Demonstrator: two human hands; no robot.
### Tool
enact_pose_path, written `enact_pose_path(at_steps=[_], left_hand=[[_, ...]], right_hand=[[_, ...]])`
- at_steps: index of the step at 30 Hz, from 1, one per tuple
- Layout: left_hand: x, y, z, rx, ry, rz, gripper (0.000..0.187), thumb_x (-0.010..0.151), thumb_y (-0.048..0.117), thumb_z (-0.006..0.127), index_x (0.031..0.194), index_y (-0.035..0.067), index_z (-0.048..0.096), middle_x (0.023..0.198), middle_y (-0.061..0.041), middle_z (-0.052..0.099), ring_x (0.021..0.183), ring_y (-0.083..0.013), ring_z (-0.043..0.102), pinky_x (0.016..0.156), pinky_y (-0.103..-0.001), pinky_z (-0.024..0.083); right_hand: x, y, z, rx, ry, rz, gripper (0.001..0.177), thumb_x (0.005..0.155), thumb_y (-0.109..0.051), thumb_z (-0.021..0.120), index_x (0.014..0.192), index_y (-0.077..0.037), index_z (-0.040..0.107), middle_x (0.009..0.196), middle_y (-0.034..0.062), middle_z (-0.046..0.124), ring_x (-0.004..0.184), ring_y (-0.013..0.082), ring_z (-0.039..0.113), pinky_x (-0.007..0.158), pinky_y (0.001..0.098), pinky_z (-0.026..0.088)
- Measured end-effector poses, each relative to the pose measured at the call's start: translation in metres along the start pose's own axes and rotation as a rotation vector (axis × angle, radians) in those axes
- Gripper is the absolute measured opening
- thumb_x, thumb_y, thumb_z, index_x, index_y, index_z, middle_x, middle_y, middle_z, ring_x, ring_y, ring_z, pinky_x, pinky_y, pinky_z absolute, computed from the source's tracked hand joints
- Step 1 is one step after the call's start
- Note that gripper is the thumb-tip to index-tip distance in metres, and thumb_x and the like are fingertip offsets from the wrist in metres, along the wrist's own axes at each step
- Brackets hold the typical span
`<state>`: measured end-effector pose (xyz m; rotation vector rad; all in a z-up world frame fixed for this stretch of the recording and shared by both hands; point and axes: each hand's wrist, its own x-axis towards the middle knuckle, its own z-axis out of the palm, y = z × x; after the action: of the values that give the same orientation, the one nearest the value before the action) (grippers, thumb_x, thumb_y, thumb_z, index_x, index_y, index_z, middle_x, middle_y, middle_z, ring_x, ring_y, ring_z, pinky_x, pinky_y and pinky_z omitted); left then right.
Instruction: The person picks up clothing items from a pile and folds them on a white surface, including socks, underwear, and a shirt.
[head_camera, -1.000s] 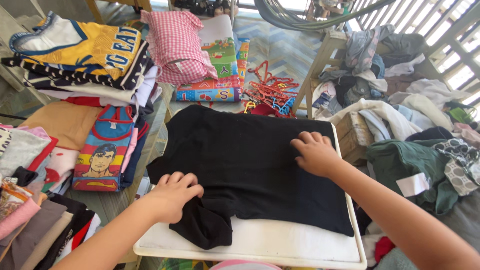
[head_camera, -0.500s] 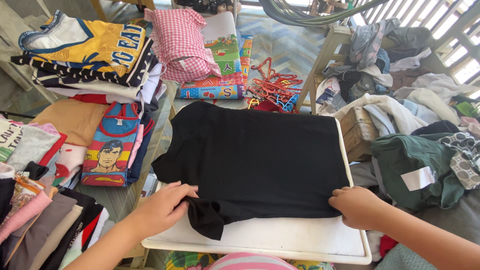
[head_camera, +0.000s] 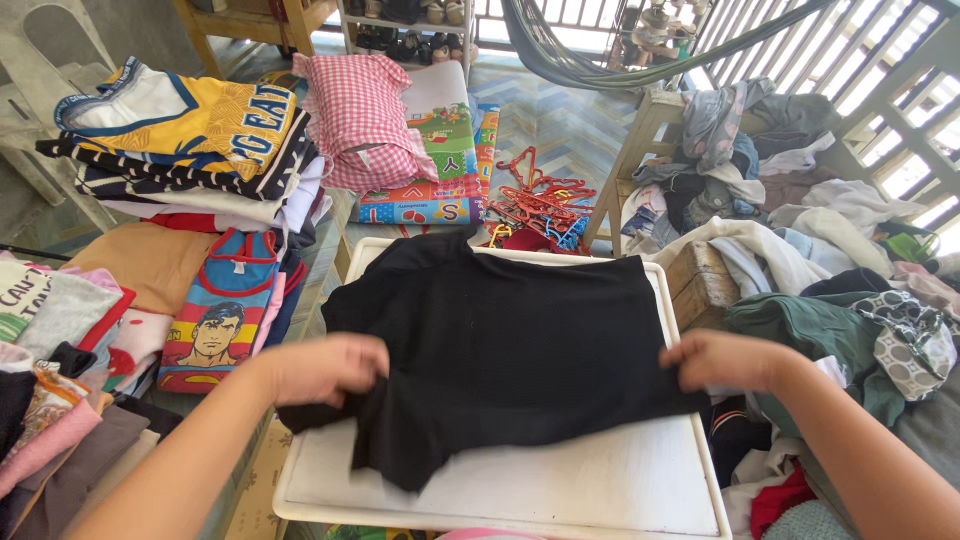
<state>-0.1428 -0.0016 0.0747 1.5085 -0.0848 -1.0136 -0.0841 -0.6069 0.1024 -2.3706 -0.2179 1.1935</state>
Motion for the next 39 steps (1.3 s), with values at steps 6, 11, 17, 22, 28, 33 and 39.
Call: enact_pose_path(at_steps=[6, 11, 17, 22, 28, 33, 39], left_hand=[[0.048, 0.021, -0.021, -0.531, 0.480, -0.084, 0.067, 0.085, 0.061, 0.056, 0.129, 0.012, 0.065, 0.111, -0.016, 0.075, 0.100, -0.0301, 0.070, 0.088, -0.043, 0.055], [0.038, -0.014, -0.021, 0.200, 0.682, -0.241, 0.068, 0.078, 0.049, 0.080, 0.126, 0.002, 0.072, 0.124, -0.017, 0.074, 0.113, -0.0282, 0.067, 0.095, -0.046, 0.052], [0.019, -0.022, -0.022, 0.936, 0.606, -0.244, 0.057, 0.067, 0.015, 0.085, 0.121, 0.006, 0.067, 0.104, -0.012, 0.073, 0.097, -0.0228, 0.070, 0.086, -0.037, 0.057], [-0.013, -0.043, -0.056, 0.829, 0.609, -0.278, 0.035, 0.074, 0.013, 0.073, 0.108, 0.003, 0.075, 0.095, -0.013, 0.078, 0.087, -0.0236, 0.074, 0.080, -0.039, 0.059], [-0.020, -0.058, -0.067, 0.689, 0.510, -0.217, 0.041, 0.076, 0.031, 0.078, 0.108, 0.004, 0.074, 0.095, -0.009, 0.077, 0.088, -0.0212, 0.074, 0.081, -0.038, 0.060], [0.013, 0.000, 0.000, 0.862, 0.935, -0.151, 0.065, 0.078, 0.063, 0.073, 0.106, 0.004, 0.076, 0.101, -0.017, 0.076, 0.101, -0.0337, 0.073, 0.088, -0.042, 0.056], [0.024, 0.049, 0.063, 0.987, 0.900, -0.488, 0.069, 0.077, 0.069, 0.076, 0.114, 0.011, 0.073, 0.122, -0.010, 0.069, 0.123, -0.0336, 0.062, 0.103, -0.053, 0.048]], right_hand=[[0.072, 0.014, -0.022, 1.228, 0.233, -0.032, 0.044, 0.088, -0.034, 0.063, 0.115, 0.000, 0.068, 0.102, 0.0154, 0.076, 0.092, 0.0277, 0.073, 0.079, 0.0411, 0.060], [0.078, 0.031, -0.005, 0.879, 0.380, 0.101, 0.036, 0.092, -0.022, 0.075, 0.123, -0.006, 0.067, 0.097, 0.0054, 0.068, 0.083, 0.0205, 0.064, 0.069, 0.0380, 0.048], [0.059, 0.021, -0.007, 0.941, 0.417, 0.109, 0.029, 0.091, -0.019, 0.069, 0.118, -0.008, 0.069, 0.099, 0.0051, 0.073, 0.085, 0.0194, 0.069, 0.074, 0.0363, 0.052], [0.047, 0.033, -0.016, 1.002, 0.470, 0.093, 0.025, 0.092, -0.020, 0.066, 0.114, -0.008, 0.065, 0.101, 0.0030, 0.072, 0.085, 0.0172, 0.070, 0.074, 0.0357, 0.052], [0.061, 0.043, -0.009, 0.765, 0.378, 0.151, 0.028, 0.088, -0.021, 0.076, 0.111, -0.007, 0.070, 0.088, -0.0041, 0.064, 0.071, 0.0088, 0.055, 0.063, 0.0289, 0.038], [0.069, 0.025, -0.012, 0.678, 0.418, 0.232, 0.032, 0.087, -0.026, 0.079, 0.110, -0.004, 0.072, 0.079, 0.0006, 0.060, 0.065, 0.0118, 0.050, 0.056, 0.0299, 0.034], [0.056, 0.007, -0.014, 0.915, 0.382, 0.044, 0.032, 0.089, -0.020, 0.067, 0.119, -0.010, 0.068, 0.099, -0.0005, 0.074, 0.085, 0.0123, 0.066, 0.076, 0.0316, 0.049]])
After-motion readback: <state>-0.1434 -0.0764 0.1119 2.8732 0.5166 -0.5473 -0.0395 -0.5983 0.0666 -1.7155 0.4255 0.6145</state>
